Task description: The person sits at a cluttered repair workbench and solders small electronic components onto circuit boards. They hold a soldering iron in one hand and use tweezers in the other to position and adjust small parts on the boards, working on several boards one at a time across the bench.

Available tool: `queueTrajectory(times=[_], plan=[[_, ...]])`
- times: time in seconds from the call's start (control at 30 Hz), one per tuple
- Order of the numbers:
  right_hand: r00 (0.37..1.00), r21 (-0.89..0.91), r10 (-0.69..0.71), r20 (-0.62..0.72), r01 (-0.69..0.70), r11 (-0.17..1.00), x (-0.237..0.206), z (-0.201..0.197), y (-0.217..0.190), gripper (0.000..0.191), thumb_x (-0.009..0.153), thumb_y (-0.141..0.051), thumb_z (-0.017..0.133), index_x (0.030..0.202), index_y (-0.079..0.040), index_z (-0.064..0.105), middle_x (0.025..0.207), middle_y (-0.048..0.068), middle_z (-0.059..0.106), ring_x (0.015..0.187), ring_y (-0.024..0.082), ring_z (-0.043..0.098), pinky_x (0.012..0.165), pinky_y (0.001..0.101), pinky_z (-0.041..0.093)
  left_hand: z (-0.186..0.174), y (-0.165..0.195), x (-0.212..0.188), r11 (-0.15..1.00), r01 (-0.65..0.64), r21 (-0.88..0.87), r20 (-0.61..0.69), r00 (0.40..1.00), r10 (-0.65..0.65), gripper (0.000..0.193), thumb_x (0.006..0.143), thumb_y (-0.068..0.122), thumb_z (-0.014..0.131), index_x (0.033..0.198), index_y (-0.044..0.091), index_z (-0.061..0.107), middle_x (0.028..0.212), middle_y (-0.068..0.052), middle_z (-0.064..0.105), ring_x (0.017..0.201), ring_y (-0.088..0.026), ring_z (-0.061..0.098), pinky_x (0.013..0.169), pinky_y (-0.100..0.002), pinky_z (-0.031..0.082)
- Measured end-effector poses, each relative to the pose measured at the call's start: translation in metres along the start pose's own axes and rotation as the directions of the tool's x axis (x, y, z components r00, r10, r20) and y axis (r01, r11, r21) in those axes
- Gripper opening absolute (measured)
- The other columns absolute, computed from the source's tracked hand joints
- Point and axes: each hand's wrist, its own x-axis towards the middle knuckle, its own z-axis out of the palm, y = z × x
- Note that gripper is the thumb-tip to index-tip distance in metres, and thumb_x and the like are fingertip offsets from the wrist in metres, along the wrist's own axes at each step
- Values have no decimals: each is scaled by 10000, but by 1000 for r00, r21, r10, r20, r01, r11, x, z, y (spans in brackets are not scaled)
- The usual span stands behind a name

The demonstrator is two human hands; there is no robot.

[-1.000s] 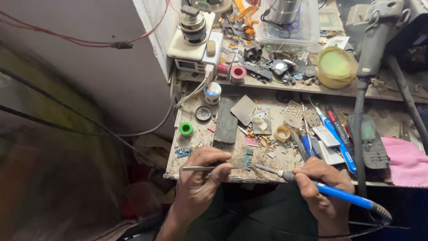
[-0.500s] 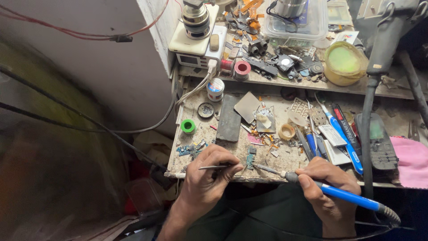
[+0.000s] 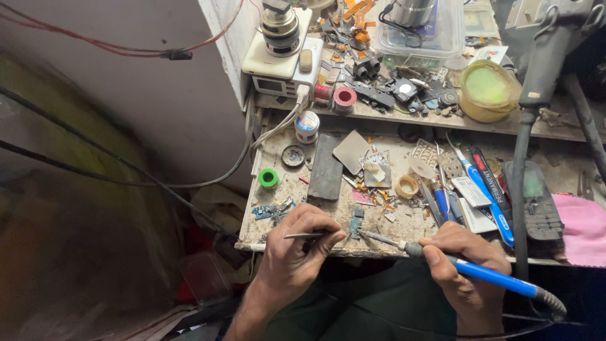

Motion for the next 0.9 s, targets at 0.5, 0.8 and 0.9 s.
queueTrajectory(times=[0.5,0.8,0.9], plan=[[1000,-3,12,-19,-12,1000,-2,-1,2,122,884,-73,715,901,48,708,751,80,650,679,144,581,629,259,435,-1,1,-1,1000,18,-6,3,1000,-18,191,921,55,786,1041,67,637,943,-62,678,827,-173,682,692,-296,561],[1000,-8,11,-5,-11,1000,0,-1,0,110,883,-66,719,904,42,717,749,79,653,675,140,585,621,256,438,-1,1,0,1000,7,-11,3,1000,-7,191,927,53,783,1046,67,634,947,-60,675,836,-172,679,709,-299,560],[1000,13,6,-10,-5,1000,0,-1,0,111,886,-65,718,910,43,714,766,81,657,689,141,586,636,258,441,0,2,0,1000,9,-8,1,1000,-9,191,923,54,787,1040,67,636,943,-59,674,829,-170,674,700,-296,558]])
